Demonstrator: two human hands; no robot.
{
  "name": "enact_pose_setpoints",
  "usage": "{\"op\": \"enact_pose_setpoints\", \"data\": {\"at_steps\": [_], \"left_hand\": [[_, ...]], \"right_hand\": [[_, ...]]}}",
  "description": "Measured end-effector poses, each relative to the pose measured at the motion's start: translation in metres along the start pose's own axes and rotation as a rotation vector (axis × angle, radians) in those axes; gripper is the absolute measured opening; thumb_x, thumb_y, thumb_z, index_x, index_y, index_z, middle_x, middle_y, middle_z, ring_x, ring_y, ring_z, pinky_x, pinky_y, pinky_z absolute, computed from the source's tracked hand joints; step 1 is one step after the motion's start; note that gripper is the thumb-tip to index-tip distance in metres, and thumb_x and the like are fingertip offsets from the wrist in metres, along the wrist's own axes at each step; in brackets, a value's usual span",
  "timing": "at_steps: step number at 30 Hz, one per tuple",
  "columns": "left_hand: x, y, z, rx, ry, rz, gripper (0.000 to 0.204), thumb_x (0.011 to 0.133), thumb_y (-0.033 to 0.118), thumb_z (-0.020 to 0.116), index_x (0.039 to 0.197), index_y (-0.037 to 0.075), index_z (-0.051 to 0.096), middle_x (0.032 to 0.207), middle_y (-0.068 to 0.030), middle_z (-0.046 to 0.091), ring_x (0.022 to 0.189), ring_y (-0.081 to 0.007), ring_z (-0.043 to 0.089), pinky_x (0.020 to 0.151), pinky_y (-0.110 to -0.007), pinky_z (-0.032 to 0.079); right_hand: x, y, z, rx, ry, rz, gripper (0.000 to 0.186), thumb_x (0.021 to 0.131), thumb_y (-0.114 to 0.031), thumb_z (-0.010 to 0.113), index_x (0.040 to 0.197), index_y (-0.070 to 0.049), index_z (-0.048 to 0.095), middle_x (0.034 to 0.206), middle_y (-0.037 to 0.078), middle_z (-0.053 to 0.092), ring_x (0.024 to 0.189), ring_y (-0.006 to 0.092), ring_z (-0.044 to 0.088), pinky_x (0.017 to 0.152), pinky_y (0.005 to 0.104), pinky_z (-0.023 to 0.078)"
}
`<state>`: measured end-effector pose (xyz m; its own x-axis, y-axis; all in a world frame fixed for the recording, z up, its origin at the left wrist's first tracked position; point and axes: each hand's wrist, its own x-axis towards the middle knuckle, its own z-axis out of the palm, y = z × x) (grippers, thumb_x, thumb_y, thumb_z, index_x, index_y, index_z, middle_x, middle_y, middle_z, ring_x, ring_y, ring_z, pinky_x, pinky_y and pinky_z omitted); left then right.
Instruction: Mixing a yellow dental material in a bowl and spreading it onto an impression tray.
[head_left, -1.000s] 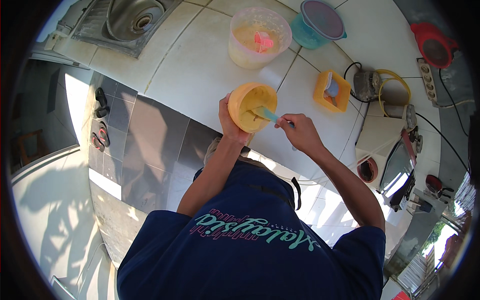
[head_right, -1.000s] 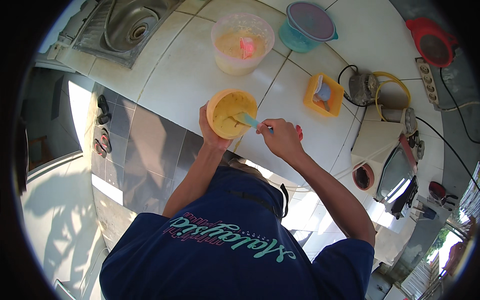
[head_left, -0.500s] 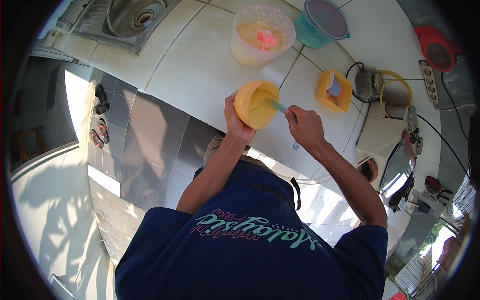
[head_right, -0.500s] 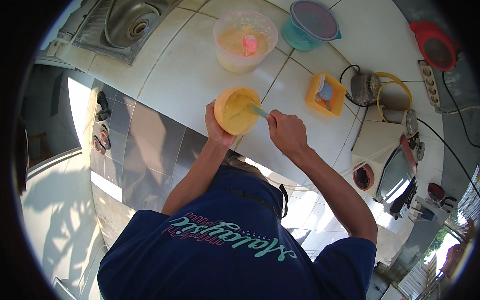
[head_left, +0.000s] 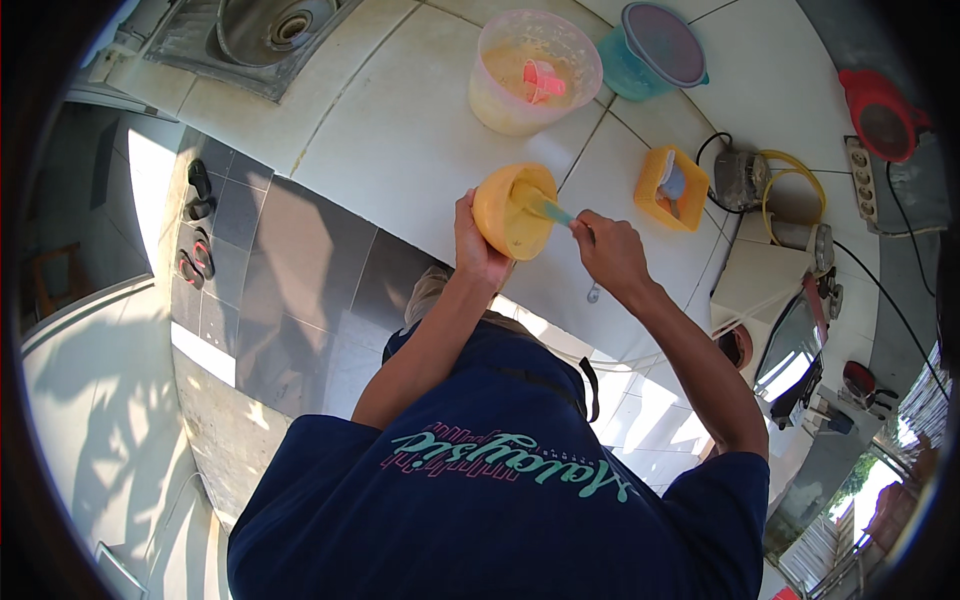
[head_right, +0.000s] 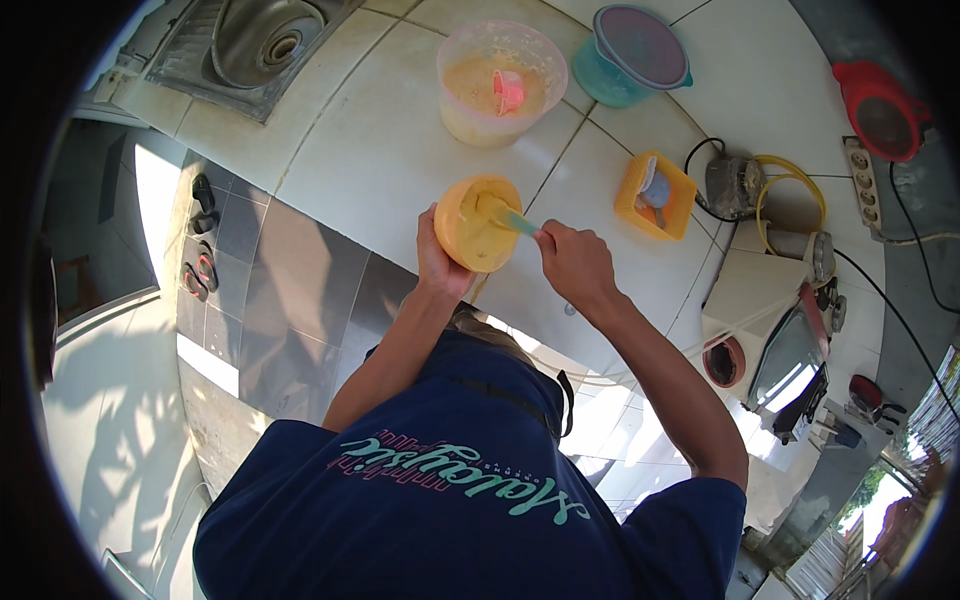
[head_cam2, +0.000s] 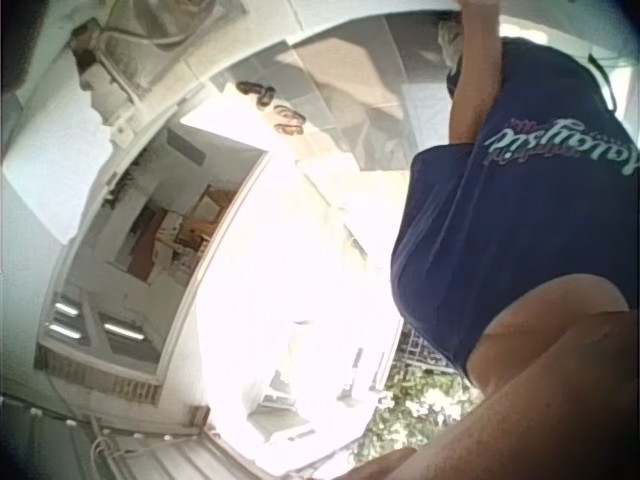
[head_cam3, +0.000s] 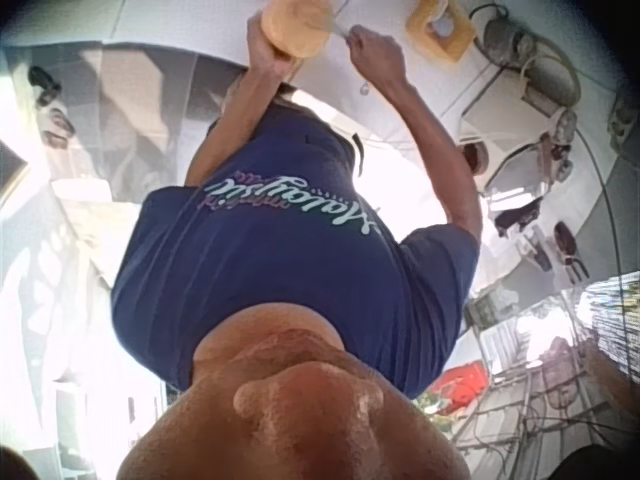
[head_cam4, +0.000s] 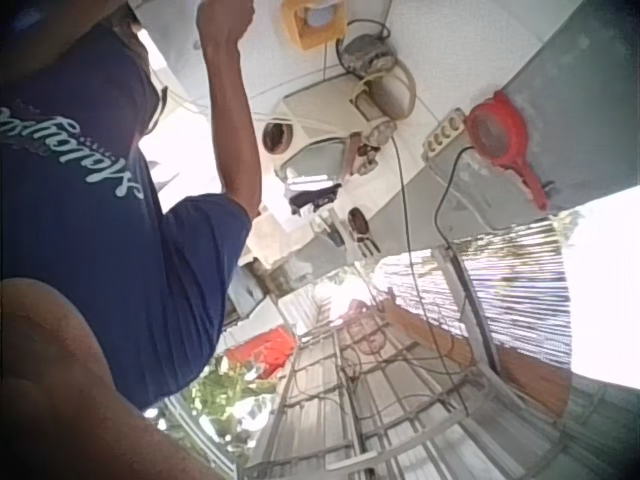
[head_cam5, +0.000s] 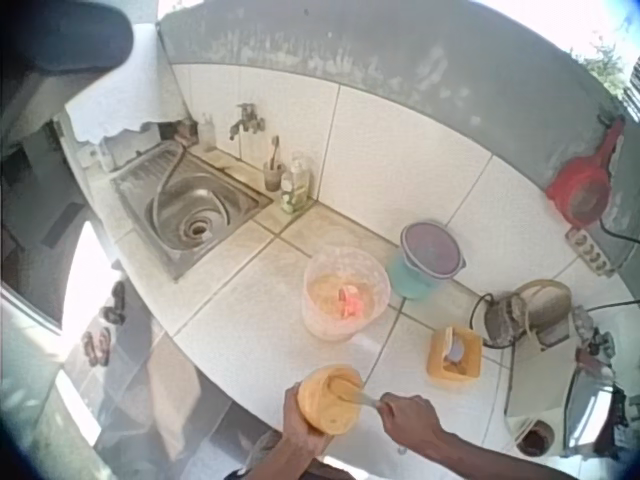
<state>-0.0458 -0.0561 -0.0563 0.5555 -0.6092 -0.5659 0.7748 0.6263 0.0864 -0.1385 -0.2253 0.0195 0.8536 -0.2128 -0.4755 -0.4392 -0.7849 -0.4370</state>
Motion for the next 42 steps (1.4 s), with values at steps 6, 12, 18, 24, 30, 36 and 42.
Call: {"op": "enact_pose_setpoints", "data": {"at_steps": [6, 12, 18, 24, 30, 36, 42], "left_hand": [[0.004, 0.0, -0.002, 0.044, 0.002, 0.022, 0.039, 0.097, 0.045, 0.041, 0.117, 0.014, 0.054, 0.116, -0.0045, 0.059, 0.11, -0.0212, 0.059, 0.092, -0.041, 0.051], [0.004, 0.01, 0.009, 0.035, -0.059, 0.014, 0.041, 0.098, 0.045, 0.04, 0.119, 0.012, 0.053, 0.121, -0.0045, 0.058, 0.114, -0.0209, 0.056, 0.095, -0.041, 0.049], [0.01, 0.025, 0.008, -0.006, -0.253, -0.012, 0.047, 0.098, 0.042, 0.038, 0.125, 0.008, 0.054, 0.124, -0.0072, 0.06, 0.113, -0.025, 0.059, 0.094, -0.043, 0.052], [0.013, 0.038, 0.007, 0.003, -0.37, 0.0, 0.046, 0.097, 0.04, 0.04, 0.126, 0.008, 0.054, 0.124, -0.0071, 0.06, 0.112, -0.0257, 0.06, 0.091, -0.043, 0.053], [0.012, 0.037, -0.004, -0.055, -0.356, 0.028, 0.049, 0.096, 0.044, 0.039, 0.125, 0.009, 0.055, 0.124, -0.007, 0.06, 0.111, -0.0258, 0.06, 0.089, -0.042, 0.054], [0.007, 0.04, 0.003, 0.026, -0.283, 0.086, 0.047, 0.097, 0.043, 0.036, 0.119, 0.007, 0.057, 0.115, -0.0073, 0.063, 0.103, -0.0226, 0.063, 0.084, -0.039, 0.055], [-0.001, 0.038, 0.004, 0.076, -0.269, 0.077, 0.047, 0.098, 0.044, 0.037, 0.119, 0.007, 0.057, 0.114, -0.0071, 0.063, 0.104, -0.0219, 0.063, 0.085, -0.038, 0.055]], "right_hand": [[0.012, -0.007, -0.015, -0.313, 0.354, -0.132, 0.03, 0.096, -0.031, 0.055, 0.087, -0.004, 0.066, 0.055, 0.006, 0.052, 0.043, 0.0194, 0.048, 0.045, 0.0316, 0.037], [0.016, -0.011, -0.017, -0.006, 0.021, 0.019, 0.032, 0.095, -0.031, 0.053, 0.084, -0.005, 0.068, 0.057, 0.009, 0.056, 0.046, 0.0232, 0.054, 0.048, 0.0394, 0.042], [0.024, -0.018, -0.01, 0.077, 0.153, -0.077, 0.034, 0.094, -0.031, 0.055, 0.077, -0.004, 0.068, 0.057, 0.01, 0.058, 0.046, 0.0233, 0.054, 0.046, 0.0355, 0.042], [0.028, -0.041, -0.012, 0.533, -0.311, 0.24, 0.033, 0.093, -0.029, 0.058, 0.075, -0.002, 0.065, 0.057, 0.013, 0.058, 0.045, 0.0281, 0.052, 0.047, 0.0378, 0.041], [0.035, -0.03, -0.004, 0.288, -0.07, -0.004, 0.033, 0.089, -0.033, 0.059, 0.079, -0.004, 0.071, 0.056, 0.011, 0.057, 0.046, 0.022, 0.05, 0.049, 0.0349, 0.04], [0.021, -0.052, -0.005, 0.746, -0.643, 0.356, 0.033, 0.095, -0.029, 0.055, 0.079, -0.003, 0.068, 0.061, 0.01, 0.062, 0.048, 0.0276, 0.055, 0.051, 0.0379, 0.044], [0.001, -0.074, -0.029, -0.386, 0.266, -0.292, 0.014, 0.088, -0.016, 0.06, 0.095, -0.005, 0.064, 0.067, 0.009, 0.059, 0.062, 0.0253, 0.063, 0.056, 0.0362, 0.05]]}}
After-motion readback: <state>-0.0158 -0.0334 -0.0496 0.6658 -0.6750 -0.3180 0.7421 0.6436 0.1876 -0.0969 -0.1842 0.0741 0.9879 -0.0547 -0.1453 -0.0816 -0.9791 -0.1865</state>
